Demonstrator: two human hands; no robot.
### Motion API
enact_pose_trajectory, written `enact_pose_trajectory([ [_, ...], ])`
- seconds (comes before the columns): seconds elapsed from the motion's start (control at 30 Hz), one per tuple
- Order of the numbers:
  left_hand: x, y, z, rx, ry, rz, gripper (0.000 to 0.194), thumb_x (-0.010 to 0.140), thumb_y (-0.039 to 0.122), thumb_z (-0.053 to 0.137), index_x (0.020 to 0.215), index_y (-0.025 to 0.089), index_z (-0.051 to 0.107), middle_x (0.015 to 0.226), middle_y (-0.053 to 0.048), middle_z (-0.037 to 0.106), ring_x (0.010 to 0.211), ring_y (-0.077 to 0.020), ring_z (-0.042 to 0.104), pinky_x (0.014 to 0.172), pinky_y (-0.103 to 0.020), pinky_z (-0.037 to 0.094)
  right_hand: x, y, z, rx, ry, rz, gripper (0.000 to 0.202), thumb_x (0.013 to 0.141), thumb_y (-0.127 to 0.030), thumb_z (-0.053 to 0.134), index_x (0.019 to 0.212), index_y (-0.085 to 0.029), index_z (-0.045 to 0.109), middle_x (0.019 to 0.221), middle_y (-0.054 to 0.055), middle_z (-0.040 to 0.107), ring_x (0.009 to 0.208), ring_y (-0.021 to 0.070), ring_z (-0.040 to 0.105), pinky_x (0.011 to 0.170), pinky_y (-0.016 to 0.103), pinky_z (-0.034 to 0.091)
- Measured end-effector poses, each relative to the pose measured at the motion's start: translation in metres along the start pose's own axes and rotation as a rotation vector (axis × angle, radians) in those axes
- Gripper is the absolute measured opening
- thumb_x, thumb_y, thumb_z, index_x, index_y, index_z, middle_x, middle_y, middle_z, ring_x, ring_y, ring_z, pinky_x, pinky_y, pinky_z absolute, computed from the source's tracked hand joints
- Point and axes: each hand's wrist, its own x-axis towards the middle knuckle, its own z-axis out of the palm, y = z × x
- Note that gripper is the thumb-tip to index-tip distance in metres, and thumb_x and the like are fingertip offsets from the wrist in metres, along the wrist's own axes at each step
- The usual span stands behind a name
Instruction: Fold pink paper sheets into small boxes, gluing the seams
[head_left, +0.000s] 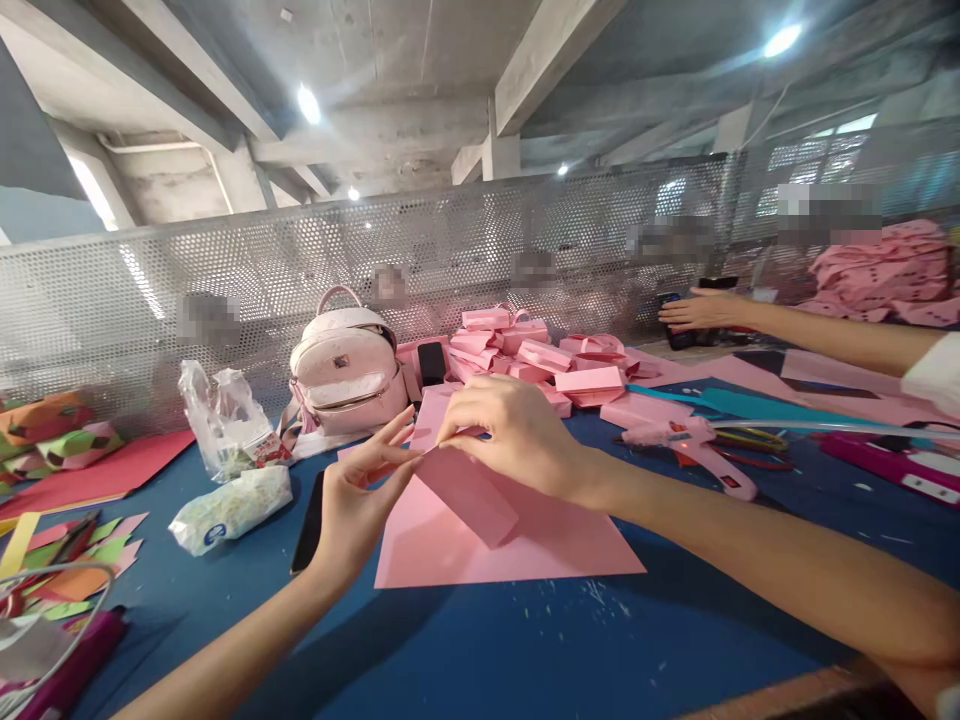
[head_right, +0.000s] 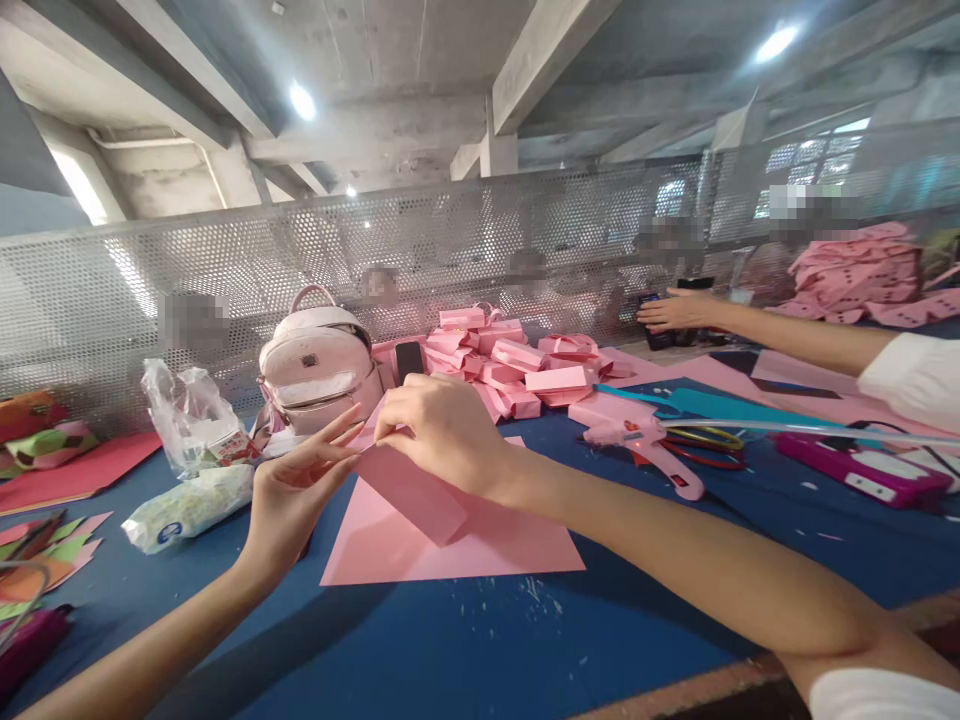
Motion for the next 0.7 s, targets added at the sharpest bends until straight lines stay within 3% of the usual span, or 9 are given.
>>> enact_pose_trajectory([
  [0.13, 0.001, -0.006, -0.001, 0.094, -0.039, 0.077, 0.009, 0.086, 0.026, 0.071, 0.092, 0.025, 0.077, 0.136, -0.006, 0.064, 0.127, -0.0295, 0.058, 0.099, -0.039, 0.054, 0.007, 0.008, -0.008, -0.136, -0.058, -0.205, 0.015, 0.092, -0.016, 0.064, 0.082, -0.022, 0.074, 0.084, -0.003, 0.074, 0.081, 0.0174, 0.055, 0.08, 0.033, 0.035],
  [0.23, 0.001, -0.01, -0.002, 0.293, -0.088, 0.272, 0.017, 0.085, 0.022, 0.072, 0.101, 0.027, 0.074, 0.135, -0.006, 0.063, 0.125, -0.0272, 0.059, 0.103, -0.04, 0.048, 0.013, 0.014, -0.016, -0.219, -0.109, -0.354, 0.022, 0.099, -0.02, 0.054, 0.09, -0.024, 0.074, 0.089, -0.002, 0.074, 0.09, 0.019, 0.052, 0.087, 0.036, 0.032],
  [0.3, 0.001, -0.012, -0.003, 0.414, -0.111, 0.427, 0.016, 0.085, 0.017, 0.07, 0.099, 0.024, 0.072, 0.123, -0.007, 0.068, 0.113, -0.0249, 0.063, 0.096, -0.038, 0.049, 0.014, 0.016, -0.02, -0.208, -0.139, -0.404, 0.026, 0.102, -0.023, 0.049, 0.091, -0.025, 0.073, 0.091, -0.001, 0.073, 0.092, 0.0189, 0.051, 0.089, 0.036, 0.031],
  [0.43, -0.002, -0.016, 0.0, 0.552, -0.133, 0.591, 0.01, 0.086, 0.011, 0.067, 0.087, 0.02, 0.065, 0.091, -0.005, 0.067, 0.086, -0.02, 0.061, 0.075, -0.033, 0.047, 0.011, 0.016, -0.02, -0.121, -0.251, -0.465, 0.028, 0.103, -0.02, 0.046, 0.09, -0.022, 0.071, 0.093, -0.002, 0.071, 0.093, 0.0175, 0.052, 0.093, 0.034, 0.031],
  [0.57, -0.005, -0.019, 0.004, 0.579, -0.206, 0.646, 0.014, 0.087, 0.008, 0.065, 0.085, 0.021, 0.061, 0.085, -0.001, 0.069, 0.079, -0.0174, 0.059, 0.073, -0.032, 0.043, 0.005, 0.015, -0.019, -0.058, -0.355, -0.45, 0.025, 0.102, -0.022, 0.048, 0.091, -0.022, 0.071, 0.089, -0.002, 0.071, 0.091, 0.0169, 0.053, 0.092, 0.033, 0.032],
  [0.7, -0.006, -0.019, 0.005, 0.575, -0.206, 0.654, 0.015, 0.088, 0.007, 0.065, 0.082, 0.021, 0.061, 0.082, 0.0, 0.071, 0.076, -0.016, 0.059, 0.072, -0.031, 0.041, 0.001, 0.015, -0.019, -0.046, -0.395, -0.434, 0.023, 0.101, -0.023, 0.052, 0.09, -0.022, 0.072, 0.085, -0.002, 0.07, 0.089, 0.0171, 0.053, 0.09, 0.033, 0.032],
])
